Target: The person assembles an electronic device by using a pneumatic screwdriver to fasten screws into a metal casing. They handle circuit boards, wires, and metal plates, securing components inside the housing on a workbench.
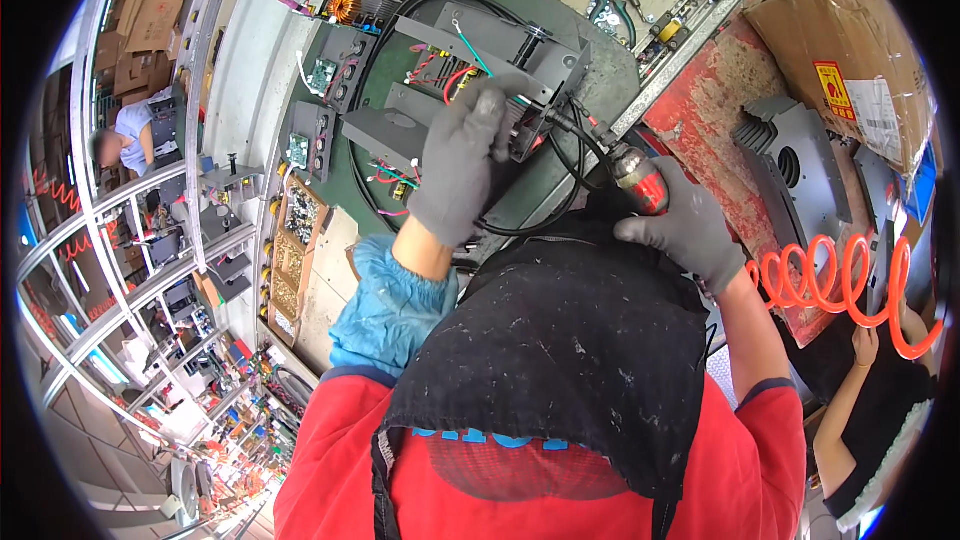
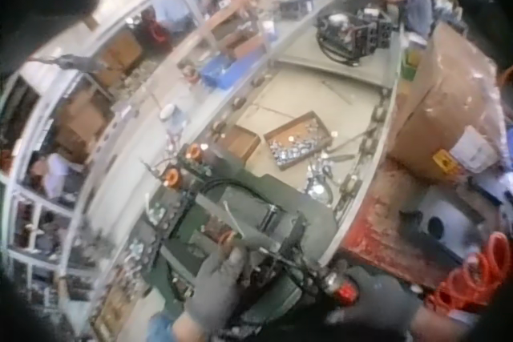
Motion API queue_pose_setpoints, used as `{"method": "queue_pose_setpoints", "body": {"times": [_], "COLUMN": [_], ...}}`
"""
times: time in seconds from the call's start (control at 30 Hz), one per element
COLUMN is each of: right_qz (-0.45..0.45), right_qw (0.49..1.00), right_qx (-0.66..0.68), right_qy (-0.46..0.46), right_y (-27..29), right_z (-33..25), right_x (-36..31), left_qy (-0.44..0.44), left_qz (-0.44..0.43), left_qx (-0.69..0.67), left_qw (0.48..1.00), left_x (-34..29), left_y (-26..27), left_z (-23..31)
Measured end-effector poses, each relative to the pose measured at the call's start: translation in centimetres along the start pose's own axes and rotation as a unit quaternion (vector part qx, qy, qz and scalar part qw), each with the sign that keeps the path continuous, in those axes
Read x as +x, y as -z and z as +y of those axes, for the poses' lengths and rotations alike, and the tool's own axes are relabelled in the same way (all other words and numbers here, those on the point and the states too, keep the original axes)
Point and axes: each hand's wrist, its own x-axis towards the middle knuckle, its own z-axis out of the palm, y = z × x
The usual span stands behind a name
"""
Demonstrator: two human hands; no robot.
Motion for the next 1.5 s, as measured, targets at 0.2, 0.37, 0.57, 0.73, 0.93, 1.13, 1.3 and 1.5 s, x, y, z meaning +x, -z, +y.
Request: {"method": "queue_pose_setpoints", "body": {"times": [0.2, 0.37, 0.57, 0.73, 0.93, 1.13, 1.3, 1.5], "right_qz": [-0.015, -0.032, 0.014, 0.050, 0.110, 0.136, 0.140, 0.144], "right_qw": [0.999, 0.998, 0.974, 0.950, 0.924, 0.902, 0.897, 0.902], "right_qx": [-0.024, -0.055, -0.218, -0.296, -0.342, -0.382, -0.388, -0.369], "right_qy": [-0.016, -0.027, 0.053, 0.091, 0.132, 0.149, 0.162, 0.173], "right_y": [0.6, 1.4, 2.5, 3.2, 2.8, 2.7, 2.7, 2.6], "right_z": [0.2, 0.0, 0.2, -0.2, 0.6, 0.3, 0.4, 0.8], "right_x": [1.2, 2.0, 2.3, 2.8, 3.5, 3.8, 4.0, 3.9], "left_qy": [-0.323, -0.387, -0.406, -0.388, -0.385, -0.374, -0.366, -0.344], "left_qz": [0.092, -0.031, -0.029, 0.011, 0.025, 0.021, 0.025, 0.023], "left_qx": [0.416, 0.524, 0.524, 0.536, 0.532, 0.533, 0.530, 0.532], "left_qw": [0.845, 0.758, 0.748, 0.749, 0.753, 0.759, 0.764, 0.774], "left_x": [7.9, 11.2, 12.4, 13.1, 13.1, 13.2, 13.1, 12.9], "left_y": [-0.2, -1.4, -1.9, -3.0, -3.6, -3.4, -3.4, -3.3], "left_z": [-0.7, -1.1, -1.9, -1.7, -1.1, -1.3, -1.4, -1.4]}}
